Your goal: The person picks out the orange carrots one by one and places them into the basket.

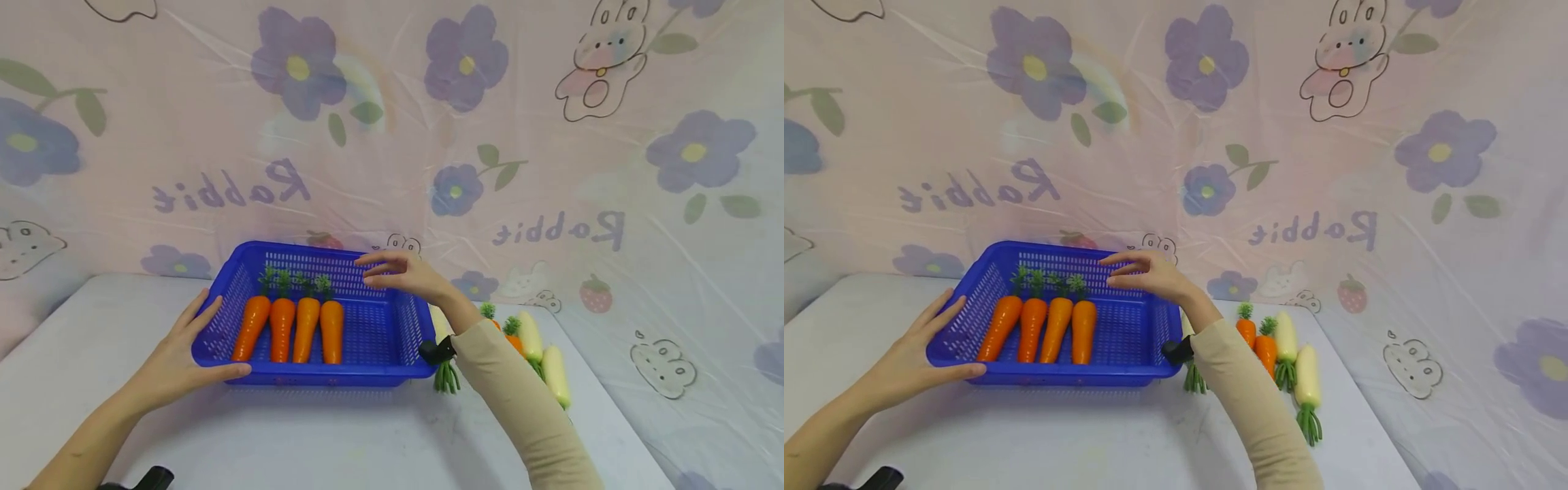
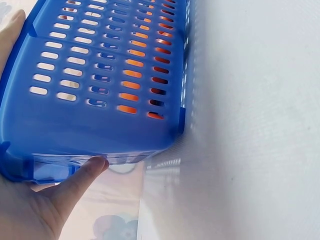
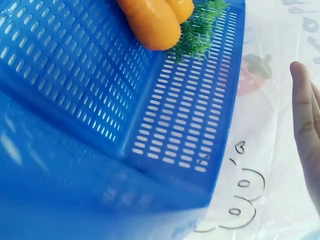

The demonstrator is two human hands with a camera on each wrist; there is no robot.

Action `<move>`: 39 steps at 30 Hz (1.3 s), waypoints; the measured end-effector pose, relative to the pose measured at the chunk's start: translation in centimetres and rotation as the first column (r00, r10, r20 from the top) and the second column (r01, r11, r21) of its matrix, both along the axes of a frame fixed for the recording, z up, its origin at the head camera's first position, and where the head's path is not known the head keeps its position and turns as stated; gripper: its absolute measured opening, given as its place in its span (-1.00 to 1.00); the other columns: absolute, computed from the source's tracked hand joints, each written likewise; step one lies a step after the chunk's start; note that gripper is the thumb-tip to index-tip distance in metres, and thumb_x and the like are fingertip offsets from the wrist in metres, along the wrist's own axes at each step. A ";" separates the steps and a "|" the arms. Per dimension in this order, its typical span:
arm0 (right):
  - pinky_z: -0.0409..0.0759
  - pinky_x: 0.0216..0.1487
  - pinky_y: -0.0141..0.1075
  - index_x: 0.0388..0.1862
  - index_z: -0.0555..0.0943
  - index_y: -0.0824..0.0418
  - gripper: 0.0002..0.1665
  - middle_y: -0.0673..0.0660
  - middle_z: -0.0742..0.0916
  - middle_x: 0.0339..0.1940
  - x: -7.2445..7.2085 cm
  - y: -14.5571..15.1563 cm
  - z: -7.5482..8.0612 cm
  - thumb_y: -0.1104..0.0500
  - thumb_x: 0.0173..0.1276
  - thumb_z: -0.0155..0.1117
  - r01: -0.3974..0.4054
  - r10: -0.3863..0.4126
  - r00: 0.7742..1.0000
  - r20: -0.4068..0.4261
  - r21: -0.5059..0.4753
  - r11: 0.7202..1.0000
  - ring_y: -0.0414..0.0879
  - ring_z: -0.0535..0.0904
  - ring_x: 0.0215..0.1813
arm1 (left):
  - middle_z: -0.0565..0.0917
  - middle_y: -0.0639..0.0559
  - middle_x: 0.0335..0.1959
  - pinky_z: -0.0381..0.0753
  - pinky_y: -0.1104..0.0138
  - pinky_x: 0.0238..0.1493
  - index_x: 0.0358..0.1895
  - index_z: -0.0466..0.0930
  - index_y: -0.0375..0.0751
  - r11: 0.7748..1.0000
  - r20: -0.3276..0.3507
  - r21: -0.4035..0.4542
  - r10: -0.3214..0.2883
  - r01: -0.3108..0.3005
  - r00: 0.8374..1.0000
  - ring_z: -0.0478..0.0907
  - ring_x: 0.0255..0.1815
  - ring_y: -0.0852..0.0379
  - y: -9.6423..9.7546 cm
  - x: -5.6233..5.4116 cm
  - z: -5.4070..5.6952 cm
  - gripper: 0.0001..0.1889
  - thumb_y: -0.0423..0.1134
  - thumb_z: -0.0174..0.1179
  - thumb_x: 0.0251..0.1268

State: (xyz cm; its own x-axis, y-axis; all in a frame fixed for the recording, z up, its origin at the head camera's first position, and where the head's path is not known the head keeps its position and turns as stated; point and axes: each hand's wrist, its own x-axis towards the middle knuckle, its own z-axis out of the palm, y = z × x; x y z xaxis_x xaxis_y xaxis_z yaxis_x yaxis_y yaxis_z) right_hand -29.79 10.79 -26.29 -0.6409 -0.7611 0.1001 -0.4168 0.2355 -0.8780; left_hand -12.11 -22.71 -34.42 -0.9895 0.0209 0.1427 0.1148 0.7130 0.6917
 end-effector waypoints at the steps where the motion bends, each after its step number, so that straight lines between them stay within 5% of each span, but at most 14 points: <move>1: 0.57 0.22 -0.10 0.21 0.55 0.20 -0.55 0.13 0.59 0.25 0.1 0.2 0.1 0.24 0.33 0.25 0.012 -0.012 1.000 0.001 0.009 1.000 0.11 0.54 0.25 | -0.35 -0.16 0.58 0.08 -0.55 0.06 0.55 -0.20 -0.15 1.000 0.002 -0.005 0.002 -0.002 1.000 -0.17 0.43 -0.58 0.0 0.0 0.0 0.19 0.08 0.44 -0.05; 8: 0.52 0.27 -0.02 0.25 0.50 0.26 -0.50 0.21 0.53 0.31 0.4 1.5 0.4 0.21 0.32 0.26 0.030 -0.029 0.999 -0.019 0.019 0.999 0.12 0.53 0.26 | -0.37 -0.17 0.57 0.07 -0.56 0.05 0.55 -0.22 -0.14 1.000 0.010 -0.007 0.002 -0.002 1.000 -0.19 0.43 -0.59 -0.2 0.0 -0.2 0.19 0.08 0.43 -0.04; 24: 0.50 0.28 0.03 0.26 0.51 0.14 -0.48 0.02 0.46 0.39 0.7 5.7 -0.2 0.15 0.31 0.28 0.150 -0.150 0.989 0.002 0.033 0.988 0.04 0.51 0.29 | -0.40 -0.17 0.57 0.04 -0.56 0.06 0.55 -0.24 -0.13 1.000 0.019 -0.013 0.006 -0.006 1.000 -0.23 0.44 -0.58 -0.3 -0.1 -0.2 0.19 0.08 0.42 -0.03; 34: 0.57 0.21 -0.01 0.28 0.48 0.25 -0.49 0.32 0.51 0.31 0.9 8.8 -1.5 0.19 0.35 0.21 0.204 -0.204 0.979 -0.005 -0.022 0.979 0.16 0.53 0.25 | -0.40 -0.16 0.57 0.04 -0.56 0.07 0.55 -0.24 -0.14 1.000 0.016 -0.012 0.000 0.000 1.000 -0.23 0.44 -0.58 -0.2 -0.2 -0.3 0.20 0.08 0.43 -0.03; 39: 0.57 0.21 -0.04 0.29 0.47 0.22 -0.49 0.25 0.54 0.30 1.1 10.3 -2.0 0.17 0.37 0.20 0.265 -0.265 0.964 -0.024 0.000 0.964 0.15 0.53 0.24 | -0.40 -0.16 0.57 0.05 -0.56 0.06 0.55 -0.24 -0.12 1.000 0.018 -0.020 0.000 0.000 1.000 -0.23 0.44 -0.58 -0.1 -0.2 -0.4 0.19 0.09 0.42 -0.03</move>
